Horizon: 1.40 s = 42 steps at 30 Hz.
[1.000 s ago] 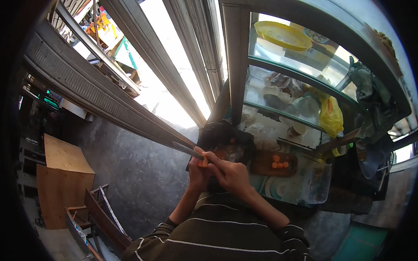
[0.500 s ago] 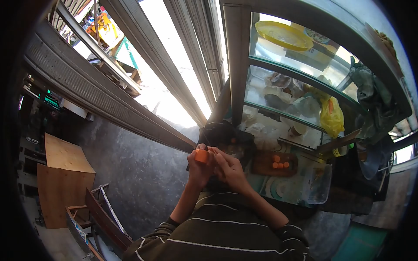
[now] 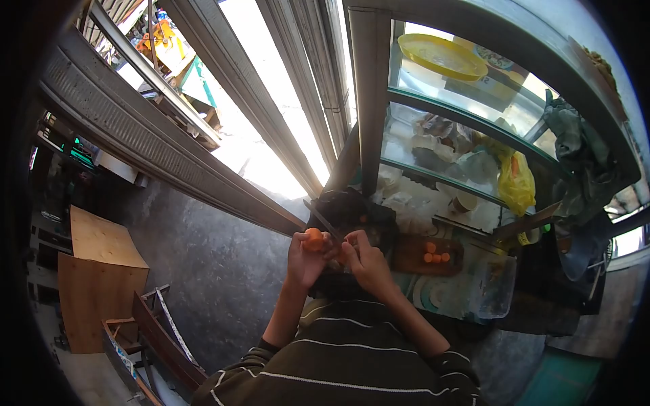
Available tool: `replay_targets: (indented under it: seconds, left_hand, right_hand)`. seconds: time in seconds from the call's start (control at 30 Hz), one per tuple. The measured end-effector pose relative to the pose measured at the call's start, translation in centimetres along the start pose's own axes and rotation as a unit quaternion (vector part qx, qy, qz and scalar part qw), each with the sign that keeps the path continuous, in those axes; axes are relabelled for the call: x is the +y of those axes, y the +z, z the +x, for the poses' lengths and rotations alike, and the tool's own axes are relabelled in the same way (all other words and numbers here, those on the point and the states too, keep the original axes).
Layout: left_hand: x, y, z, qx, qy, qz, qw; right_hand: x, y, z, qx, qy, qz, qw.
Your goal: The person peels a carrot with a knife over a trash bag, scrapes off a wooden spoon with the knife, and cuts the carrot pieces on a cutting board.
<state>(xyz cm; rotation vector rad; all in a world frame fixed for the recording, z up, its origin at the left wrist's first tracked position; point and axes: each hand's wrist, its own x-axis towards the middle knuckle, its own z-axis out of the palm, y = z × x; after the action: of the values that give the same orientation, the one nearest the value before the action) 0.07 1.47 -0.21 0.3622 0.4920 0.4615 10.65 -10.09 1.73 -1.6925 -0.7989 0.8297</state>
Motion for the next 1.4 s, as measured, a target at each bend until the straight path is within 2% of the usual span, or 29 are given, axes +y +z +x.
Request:
replay_targets:
  seconds: [0.13, 0.23, 0.33, 0.4, 0.43, 0.5, 0.57, 0.67, 0.8, 0.87, 1.07, 1.23, 1.33, 1.4]
  left_hand:
    - [-0.3, -0.6, 0.1, -0.005, -0.015, -0.024, 1.000]
    - [-0.5, -0.4, 0.2, -0.058, -0.021, -0.028, 0.998]
    - [-0.8, 0.8, -0.2, -0.027, -0.001, 0.025, 0.999]
    - [-1.0, 1.5, -0.4, 0.079, 0.007, 0.011, 0.997]
    - [-1.0, 1.2, -0.3, 0.079, 0.007, 0.011, 0.997]
    - [-0.9, 0.7, 0.0, -0.034, 0.027, 0.047, 0.998]
    - [-0.9, 0.9, -0.2, -0.029, 0.019, 0.044, 0.998]
    - [-0.5, 1.7, -0.7, -0.021, 0.012, 0.038, 0.999]
    - [-0.5, 1.8, -0.8, -0.027, 0.019, 0.053, 0.998]
    - [-0.6, 1.5, -0.7, -0.019, 0.021, 0.053, 0.998]
    - [-0.6, 1.3, -0.7, -0.020, 0.027, 0.043, 0.999]
    - [-0.9, 1.4, -0.6, -0.041, 0.034, 0.023, 0.998]
    - [-0.6, 1.9, -0.9, -0.025, 0.034, 0.053, 0.998]
    - [-0.3, 1.8, -1.1, -0.050, 0.102, 0.236, 0.965]
  right_hand:
    - [-0.8, -0.2, -0.2, -0.003, -0.020, -0.055, 0.998]
    - [-0.7, -0.4, -0.2, -0.025, -0.038, -0.067, 0.997]
    - [-1.7, -0.6, -0.5, -0.039, -0.048, -0.084, 0.995]
    - [-2.2, -0.6, -0.6, -0.039, -0.053, -0.095, 0.993]
    - [-2.2, -0.6, -0.8, -0.050, -0.071, -0.106, 0.991]
    - [-2.3, -0.5, -0.9, -0.061, -0.089, -0.117, 0.987]
    - [-2.3, -0.3, -1.1, -0.056, -0.141, -0.180, 0.972]
    - [-2.1, -0.1, -0.9, -0.050, -0.163, -0.203, 0.964]
    - [-2.2, -0.1, -0.9, -0.046, -0.171, -0.211, 0.961]
    - [-2.2, -0.1, -0.9, -0.058, -0.163, -0.261, 0.950]
    - [-1.3, 0.8, -1.0, -0.007, -0.192, -0.243, 0.951]
    - [-1.5, 1.1, -1.2, -0.003, -0.181, -0.243, 0.953]
    - [-1.7, 1.0, -1.3, 0.001, -0.183, -0.240, 0.954]
    - [-1.8, 1.0, -1.4, 0.009, -0.188, -0.229, 0.955]
